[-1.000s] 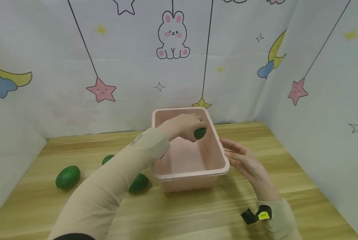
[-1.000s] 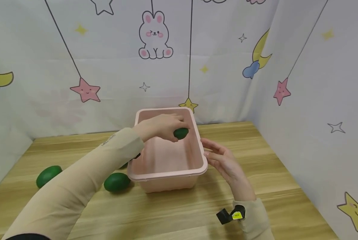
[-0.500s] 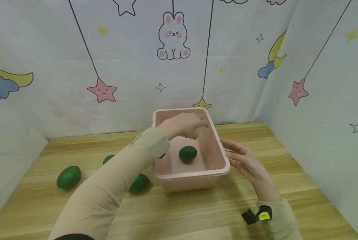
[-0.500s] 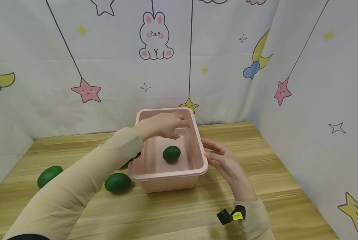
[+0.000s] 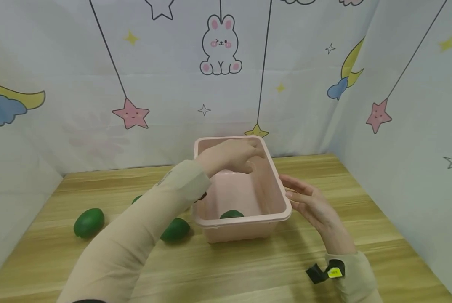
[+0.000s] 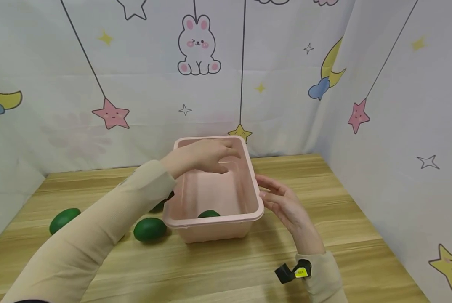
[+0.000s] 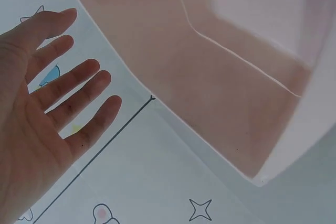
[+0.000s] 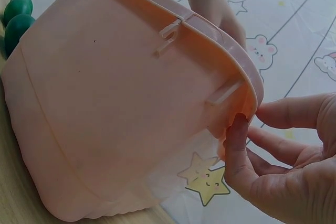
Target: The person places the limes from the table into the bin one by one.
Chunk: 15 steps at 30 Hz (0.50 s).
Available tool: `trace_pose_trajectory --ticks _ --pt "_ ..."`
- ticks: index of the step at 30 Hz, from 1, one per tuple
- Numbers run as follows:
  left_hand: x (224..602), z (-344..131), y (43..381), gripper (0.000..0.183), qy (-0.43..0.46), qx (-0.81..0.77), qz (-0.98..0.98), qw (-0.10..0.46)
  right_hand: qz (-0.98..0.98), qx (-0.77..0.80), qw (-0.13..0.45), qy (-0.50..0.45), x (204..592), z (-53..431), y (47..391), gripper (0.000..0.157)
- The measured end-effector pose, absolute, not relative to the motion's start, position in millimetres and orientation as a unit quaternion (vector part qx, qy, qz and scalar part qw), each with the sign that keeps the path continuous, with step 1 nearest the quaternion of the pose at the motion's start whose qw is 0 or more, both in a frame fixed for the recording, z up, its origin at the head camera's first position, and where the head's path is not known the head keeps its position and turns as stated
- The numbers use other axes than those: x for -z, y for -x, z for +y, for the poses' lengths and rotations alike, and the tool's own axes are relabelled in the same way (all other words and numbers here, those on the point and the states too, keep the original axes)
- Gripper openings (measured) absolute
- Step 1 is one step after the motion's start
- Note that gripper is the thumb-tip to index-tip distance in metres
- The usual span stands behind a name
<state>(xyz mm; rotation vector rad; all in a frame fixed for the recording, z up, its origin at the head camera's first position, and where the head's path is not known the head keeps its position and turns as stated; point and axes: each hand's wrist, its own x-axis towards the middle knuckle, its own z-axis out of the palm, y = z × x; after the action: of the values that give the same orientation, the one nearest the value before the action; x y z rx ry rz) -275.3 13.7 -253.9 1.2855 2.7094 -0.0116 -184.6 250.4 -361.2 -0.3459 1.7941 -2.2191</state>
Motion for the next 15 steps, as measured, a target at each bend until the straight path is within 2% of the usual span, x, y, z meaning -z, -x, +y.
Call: trace_pose_trajectory --ticks 15 --pt "251 -7 266 0.045 -0.417 -0.030 0.907 0.055 0.620 0.764 0.130 0.121 361 250 185 0.048"
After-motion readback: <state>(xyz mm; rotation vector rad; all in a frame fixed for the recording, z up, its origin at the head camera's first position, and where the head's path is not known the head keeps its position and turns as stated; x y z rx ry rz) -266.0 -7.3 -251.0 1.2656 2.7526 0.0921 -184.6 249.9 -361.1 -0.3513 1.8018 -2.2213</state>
